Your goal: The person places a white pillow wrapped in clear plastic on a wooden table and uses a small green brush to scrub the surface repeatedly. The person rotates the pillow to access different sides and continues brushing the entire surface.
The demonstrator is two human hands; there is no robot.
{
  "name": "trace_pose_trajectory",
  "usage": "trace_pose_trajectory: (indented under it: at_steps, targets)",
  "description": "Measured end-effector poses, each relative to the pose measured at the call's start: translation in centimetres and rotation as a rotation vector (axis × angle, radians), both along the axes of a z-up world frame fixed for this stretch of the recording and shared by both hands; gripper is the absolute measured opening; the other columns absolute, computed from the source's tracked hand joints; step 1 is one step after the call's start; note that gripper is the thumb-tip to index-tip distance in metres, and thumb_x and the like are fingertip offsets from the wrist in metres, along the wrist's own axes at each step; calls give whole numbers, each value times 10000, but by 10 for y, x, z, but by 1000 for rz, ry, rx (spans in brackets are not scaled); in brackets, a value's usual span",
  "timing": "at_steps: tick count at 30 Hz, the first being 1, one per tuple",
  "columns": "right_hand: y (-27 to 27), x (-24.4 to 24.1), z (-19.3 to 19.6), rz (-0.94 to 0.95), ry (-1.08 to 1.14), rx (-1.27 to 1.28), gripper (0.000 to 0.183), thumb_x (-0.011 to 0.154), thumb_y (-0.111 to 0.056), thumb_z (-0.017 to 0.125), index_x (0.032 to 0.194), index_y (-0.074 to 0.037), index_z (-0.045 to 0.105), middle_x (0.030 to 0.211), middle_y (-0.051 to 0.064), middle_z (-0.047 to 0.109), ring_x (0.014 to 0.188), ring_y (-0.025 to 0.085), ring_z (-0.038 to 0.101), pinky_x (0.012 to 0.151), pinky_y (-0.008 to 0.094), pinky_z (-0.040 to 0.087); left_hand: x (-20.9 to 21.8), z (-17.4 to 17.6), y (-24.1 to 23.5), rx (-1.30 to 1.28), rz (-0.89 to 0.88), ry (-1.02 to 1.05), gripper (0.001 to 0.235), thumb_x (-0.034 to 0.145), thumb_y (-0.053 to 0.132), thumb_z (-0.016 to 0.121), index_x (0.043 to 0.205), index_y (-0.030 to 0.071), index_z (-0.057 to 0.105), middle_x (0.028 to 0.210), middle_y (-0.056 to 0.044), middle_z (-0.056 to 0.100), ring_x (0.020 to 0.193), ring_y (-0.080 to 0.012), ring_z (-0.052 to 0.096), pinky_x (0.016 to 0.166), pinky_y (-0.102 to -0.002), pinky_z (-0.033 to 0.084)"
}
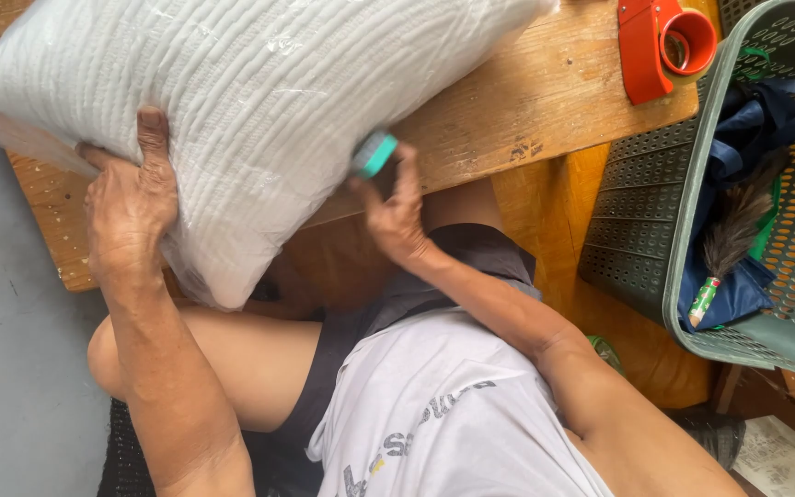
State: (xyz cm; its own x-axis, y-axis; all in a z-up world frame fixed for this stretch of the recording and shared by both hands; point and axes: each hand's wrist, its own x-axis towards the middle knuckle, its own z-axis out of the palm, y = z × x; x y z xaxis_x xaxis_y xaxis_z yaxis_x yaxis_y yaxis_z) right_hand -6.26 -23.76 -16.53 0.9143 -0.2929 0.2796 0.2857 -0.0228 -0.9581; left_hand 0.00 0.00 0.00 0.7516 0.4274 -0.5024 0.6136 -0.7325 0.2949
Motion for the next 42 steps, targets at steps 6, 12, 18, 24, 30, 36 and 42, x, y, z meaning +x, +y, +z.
trace_pose_trajectory:
  at_steps: [6, 12, 18, 24, 30, 36, 42]
  targets:
    - [24, -37, 5, 514, -323, -377, 362, 1053, -142, 558, 1384, -44, 451, 1202, 164, 534, 1091, 310, 568, 955, 414, 529, -2, 8, -2, -12, 7, -10, 1334, 750, 952, 71, 1576, -91, -23, 1458, -434, 421, 1413, -535, 363, 1148, -607, 277]
    - [-74, 34, 25, -120, -219, -378, 440, 1097, -236, 544, 1477, -85, 384, 1351, 147, 541, 1091, 274, 615, 941, 388, 566, -3, 7, -2, -15, 14, 8, 1329, 733, 952, 73, 1590, -60, -29, 1457, -425, 428, 1401, -539, 373, 1125, -632, 295]
    - [-184, 136, -23, -519, 40, 36, 563, 1042, -263, 641, 1524, -85, 412, 1395, 134, 670, 1243, 273, 686, 1011, 398, 631, -2, 6, -4, -12, -5, 6, 1333, 744, 950, 60, 1578, -86, -32, 1464, -437, 415, 1414, -547, 357, 1140, -629, 276]
    - [-50, 44, 33, -7, -221, -672, 642, 1112, -213, 551, 1653, -200, 207, 1270, 104, 464, 1221, 258, 501, 1056, 404, 505, -1, 10, -7, -5, 16, 20, 1322, 752, 947, 61, 1583, -76, -39, 1448, -409, 453, 1391, -544, 384, 1118, -630, 300]
    - [-70, 51, 73, 227, -434, -854, 556, 1108, -170, 597, 1592, -101, 332, 1305, 161, 553, 1207, 320, 556, 1050, 462, 443, 0, 4, -1, -8, -11, 7, 1327, 754, 944, 59, 1578, -93, -31, 1454, -438, 427, 1409, -551, 358, 1143, -618, 281]
    - [-169, 181, 37, -388, -106, -782, 215, 1024, -227, 554, 871, -90, 487, 796, 60, 534, 706, 174, 502, 678, 343, 473, 0, -1, 0, 5, -3, 12, 1301, 788, 938, 69, 1580, -88, -44, 1430, -448, 448, 1385, -571, 381, 1127, -628, 291]
    - [-156, 217, -8, -399, -31, -1148, 389, 916, -90, 548, 1254, -88, 357, 893, 9, 464, 767, 155, 491, 828, 350, 485, 0, -4, -3, -3, 1, 6, 1289, 808, 923, 70, 1570, -109, -50, 1427, -453, 443, 1390, -574, 371, 1135, -622, 284]
